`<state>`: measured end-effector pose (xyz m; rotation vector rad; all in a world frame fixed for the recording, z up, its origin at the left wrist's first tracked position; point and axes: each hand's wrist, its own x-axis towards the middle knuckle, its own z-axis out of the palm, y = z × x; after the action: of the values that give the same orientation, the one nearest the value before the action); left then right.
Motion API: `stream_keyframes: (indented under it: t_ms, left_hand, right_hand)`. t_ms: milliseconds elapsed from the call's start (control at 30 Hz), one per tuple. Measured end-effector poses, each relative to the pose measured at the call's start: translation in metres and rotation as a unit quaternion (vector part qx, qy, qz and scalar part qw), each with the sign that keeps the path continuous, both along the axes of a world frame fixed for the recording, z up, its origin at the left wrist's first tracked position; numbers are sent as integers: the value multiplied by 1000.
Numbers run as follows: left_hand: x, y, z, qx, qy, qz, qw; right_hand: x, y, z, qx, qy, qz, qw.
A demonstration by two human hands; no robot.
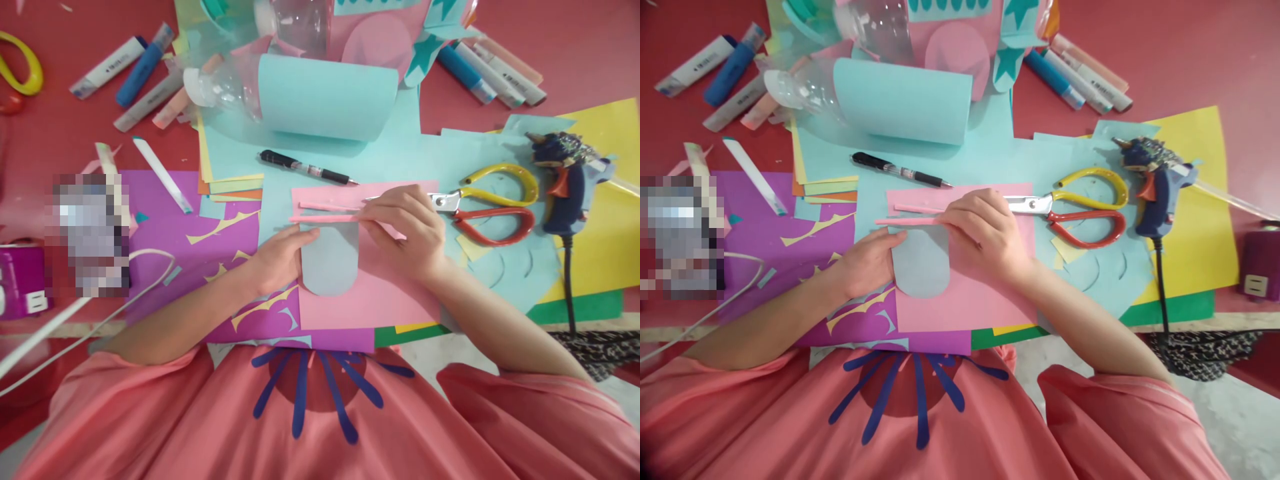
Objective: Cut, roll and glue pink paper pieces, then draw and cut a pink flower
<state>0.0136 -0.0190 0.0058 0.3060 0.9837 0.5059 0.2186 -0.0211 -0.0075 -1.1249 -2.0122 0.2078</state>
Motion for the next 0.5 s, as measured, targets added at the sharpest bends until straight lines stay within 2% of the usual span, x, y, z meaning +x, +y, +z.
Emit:
stream_keyframes:
  t_ms: [167,500]
  left_hand:
    - [0,0,-1,5,-11,-6,1000]
    - [-2,1,-2,6,-18,-15,1000]
  right_hand:
    - [-1,0,-1,49,-1,3,999]
    - [0,-1,-3,19,2,6,1000]
